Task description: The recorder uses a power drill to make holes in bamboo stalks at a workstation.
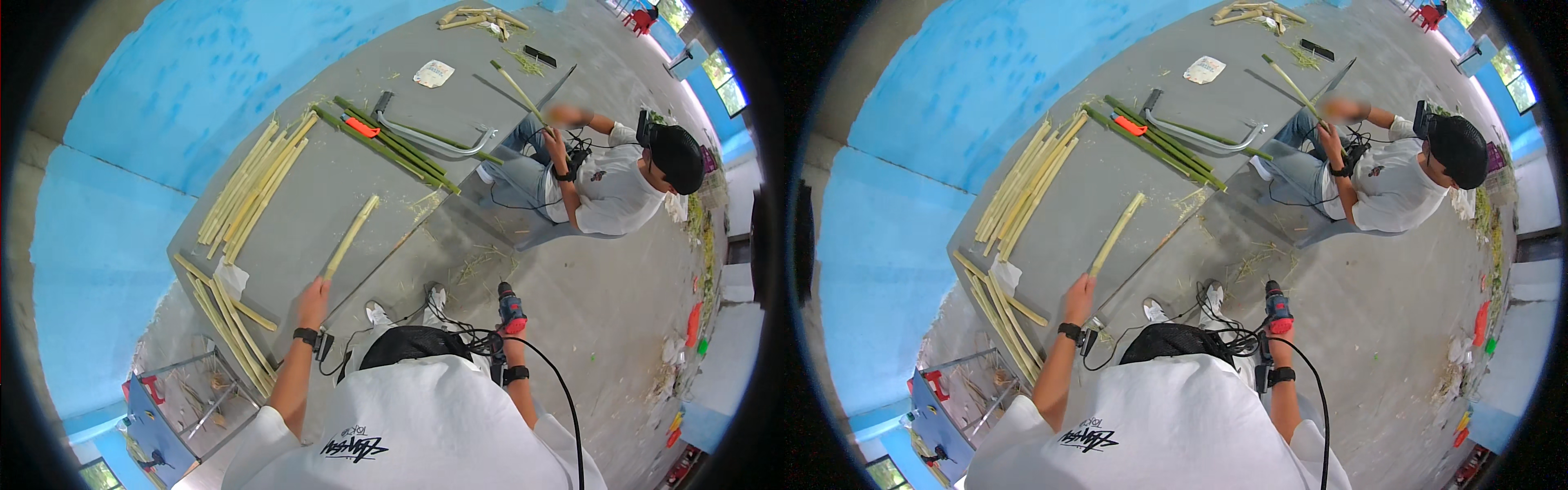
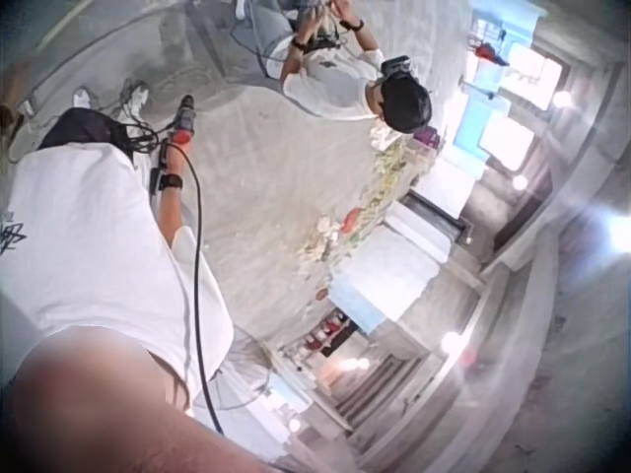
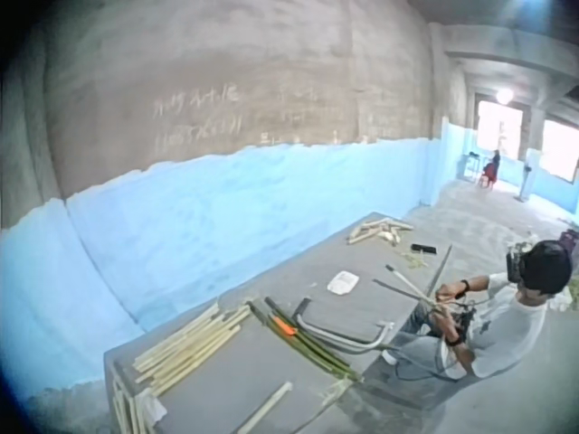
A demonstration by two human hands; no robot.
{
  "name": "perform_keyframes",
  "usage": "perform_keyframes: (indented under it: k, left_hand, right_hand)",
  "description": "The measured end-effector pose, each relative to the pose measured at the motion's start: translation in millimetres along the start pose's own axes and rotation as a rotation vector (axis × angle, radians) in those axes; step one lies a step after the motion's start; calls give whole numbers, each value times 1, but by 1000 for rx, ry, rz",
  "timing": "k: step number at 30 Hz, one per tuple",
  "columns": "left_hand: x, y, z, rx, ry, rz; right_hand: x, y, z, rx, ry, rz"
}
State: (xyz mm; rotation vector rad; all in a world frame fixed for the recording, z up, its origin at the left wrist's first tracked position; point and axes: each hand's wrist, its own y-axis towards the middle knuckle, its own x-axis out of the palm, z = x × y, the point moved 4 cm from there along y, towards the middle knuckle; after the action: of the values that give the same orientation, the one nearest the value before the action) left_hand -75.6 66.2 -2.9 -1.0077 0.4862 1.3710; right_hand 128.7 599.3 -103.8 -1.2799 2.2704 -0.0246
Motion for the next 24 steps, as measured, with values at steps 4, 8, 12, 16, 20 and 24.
perform_keyframes:
  k: [4, 8, 12, 16, 20, 24]
  left_hand:
    - [11, 3, 22, 3, -102, 10]
    - [11, -21, 5, -65, -337, 69]
    - [4, -84, -10, 35, -155, 184]
    - [48, -129, -33, -10, 16, -96]
    - [102, -149, -43, -67, 108, -288]
    - [147, -155, -62, -161, 230, -331]
  right_hand:
    - [-6, 2, 34, 61, 51, 46]
    - [-3, -3, 44, 218, -150, -170]
    - [6, -14, 43, 297, -55, -257]
    - [13, -1, 83, 302, -190, -237]
    - [30, 29, 130, 417, -229, -433]
    - [58, 57, 170, 310, -112, -434]
